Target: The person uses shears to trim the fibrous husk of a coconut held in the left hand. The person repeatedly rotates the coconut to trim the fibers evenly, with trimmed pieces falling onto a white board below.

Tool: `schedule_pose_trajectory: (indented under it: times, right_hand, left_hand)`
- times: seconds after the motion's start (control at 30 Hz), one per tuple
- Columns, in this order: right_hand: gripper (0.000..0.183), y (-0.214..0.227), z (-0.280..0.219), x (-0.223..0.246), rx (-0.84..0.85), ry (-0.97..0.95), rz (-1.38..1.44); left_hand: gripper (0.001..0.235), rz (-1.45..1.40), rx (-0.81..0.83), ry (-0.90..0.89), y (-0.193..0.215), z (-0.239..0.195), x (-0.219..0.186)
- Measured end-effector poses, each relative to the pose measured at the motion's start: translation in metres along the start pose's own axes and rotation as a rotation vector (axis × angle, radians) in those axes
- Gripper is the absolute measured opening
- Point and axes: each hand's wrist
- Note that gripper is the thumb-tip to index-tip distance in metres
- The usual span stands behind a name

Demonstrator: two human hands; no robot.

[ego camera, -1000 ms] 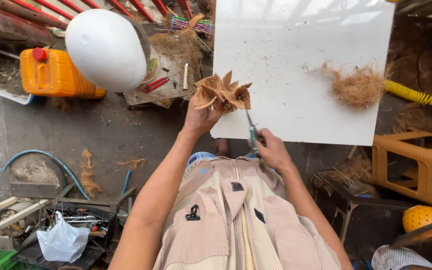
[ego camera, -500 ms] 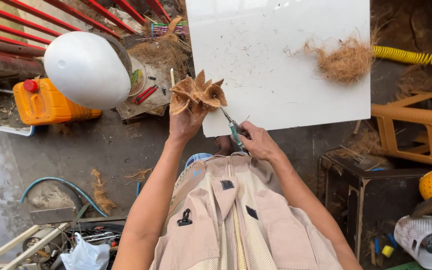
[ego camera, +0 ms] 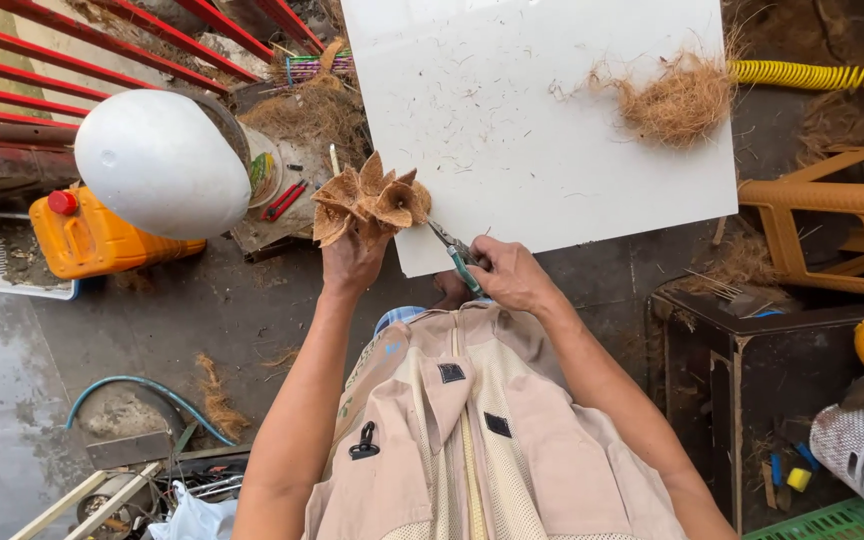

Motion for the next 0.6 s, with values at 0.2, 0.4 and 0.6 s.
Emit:
schedule_pose_trajectory:
  times: [0.2, 0.4, 0.6]
  right_hand:
    - [0.019, 0.004, 0.007, -0.007, -0.008, 0.004, 0.033]
    - [0.015, 0.003, 0.013, -0.024, -0.054, -0.031, 0.087]
    - [0.033, 0.017, 0.015, 0.006, 0.023, -0.109, -0.078]
  left_hand:
    - [0.033, -0.332, 0.169, 0.282, 0.004, -0.002, 0.0]
    - [0.007, -0.876, 0.347, 0.773, -0.048, -0.056, 0.023]
    - [0.032, -0.997, 0.423, 0.99, -0.029, -0.026, 0.002]
Point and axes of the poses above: each hand's wrist, its own z-axis towards the middle knuckle, its own y-axis out of the back of the hand, x = y × z, and after that the axes turned 4 degrees about y, right-handed
